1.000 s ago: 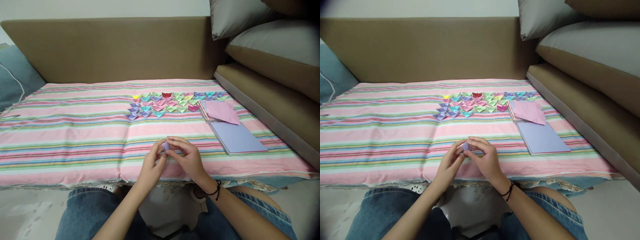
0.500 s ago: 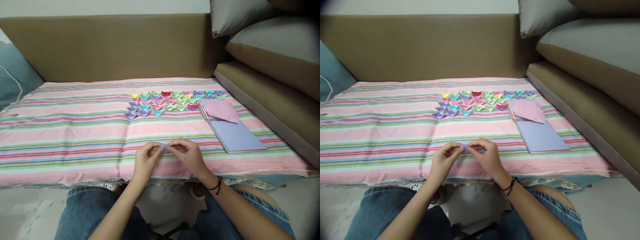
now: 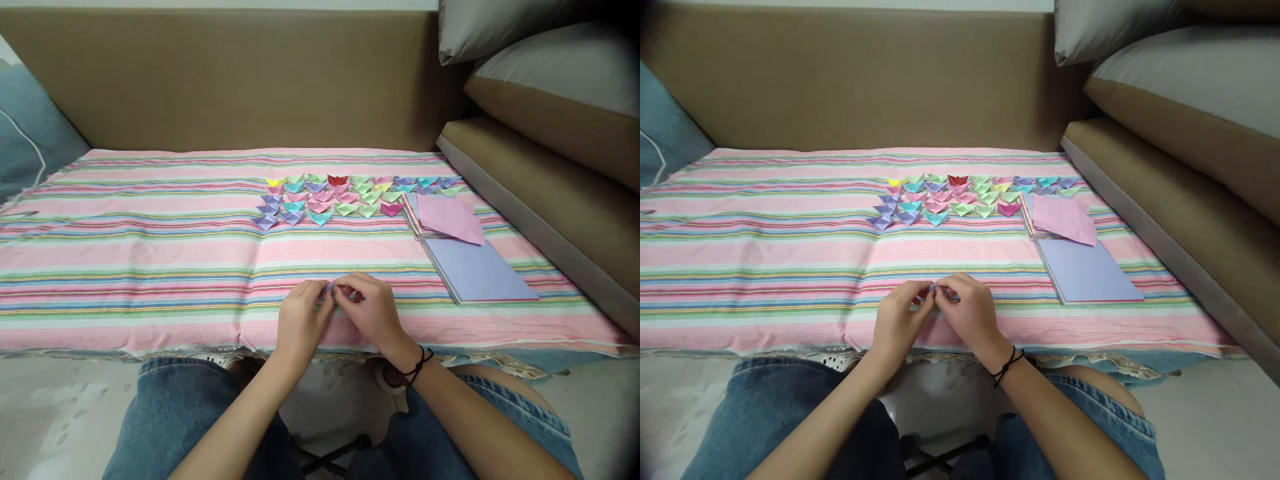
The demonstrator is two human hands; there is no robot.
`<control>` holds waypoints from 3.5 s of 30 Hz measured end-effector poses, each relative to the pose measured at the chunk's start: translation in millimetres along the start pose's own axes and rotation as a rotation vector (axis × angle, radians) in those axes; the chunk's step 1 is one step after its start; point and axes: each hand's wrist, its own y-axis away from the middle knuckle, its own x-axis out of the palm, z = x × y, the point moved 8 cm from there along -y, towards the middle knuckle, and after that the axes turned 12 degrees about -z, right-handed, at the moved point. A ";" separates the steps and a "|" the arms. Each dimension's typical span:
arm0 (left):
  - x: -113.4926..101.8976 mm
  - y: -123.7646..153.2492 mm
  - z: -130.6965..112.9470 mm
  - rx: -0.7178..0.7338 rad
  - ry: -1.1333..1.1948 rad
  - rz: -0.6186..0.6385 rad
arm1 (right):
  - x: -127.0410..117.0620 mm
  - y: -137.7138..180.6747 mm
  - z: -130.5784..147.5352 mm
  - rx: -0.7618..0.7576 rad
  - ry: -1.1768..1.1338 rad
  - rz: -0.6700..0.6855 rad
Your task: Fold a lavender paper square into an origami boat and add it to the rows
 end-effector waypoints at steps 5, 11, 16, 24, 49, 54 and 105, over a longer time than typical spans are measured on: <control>1.9 -0.9 4.8 -0.110 0.031 0.012 | 0.8 0.2 -4.5 0.072 -0.025 -0.011; 2.5 -2.1 14.1 -0.239 0.030 0.019 | 0.7 0.8 -11.9 0.136 -0.058 -0.024; 3.4 -0.7 21.5 -0.357 0.161 0.005 | 0.1 1.5 -14.2 0.181 -0.114 -0.034; 5.4 2.3 30.4 -0.507 0.339 -0.002 | 1.0 2.2 -21.0 0.284 -0.189 -0.049; 3.6 3.4 10.0 -0.154 0.235 0.063 | 9.1 5.3 -16.6 0.188 -0.289 0.162; 3.0 3.4 8.6 -0.121 0.224 0.063 | 7.8 3.6 -15.0 0.150 -0.277 0.136; 7.3 16.8 -22.9 0.426 -0.181 0.272 | 4.3 8.5 -2.6 -0.191 -0.023 0.383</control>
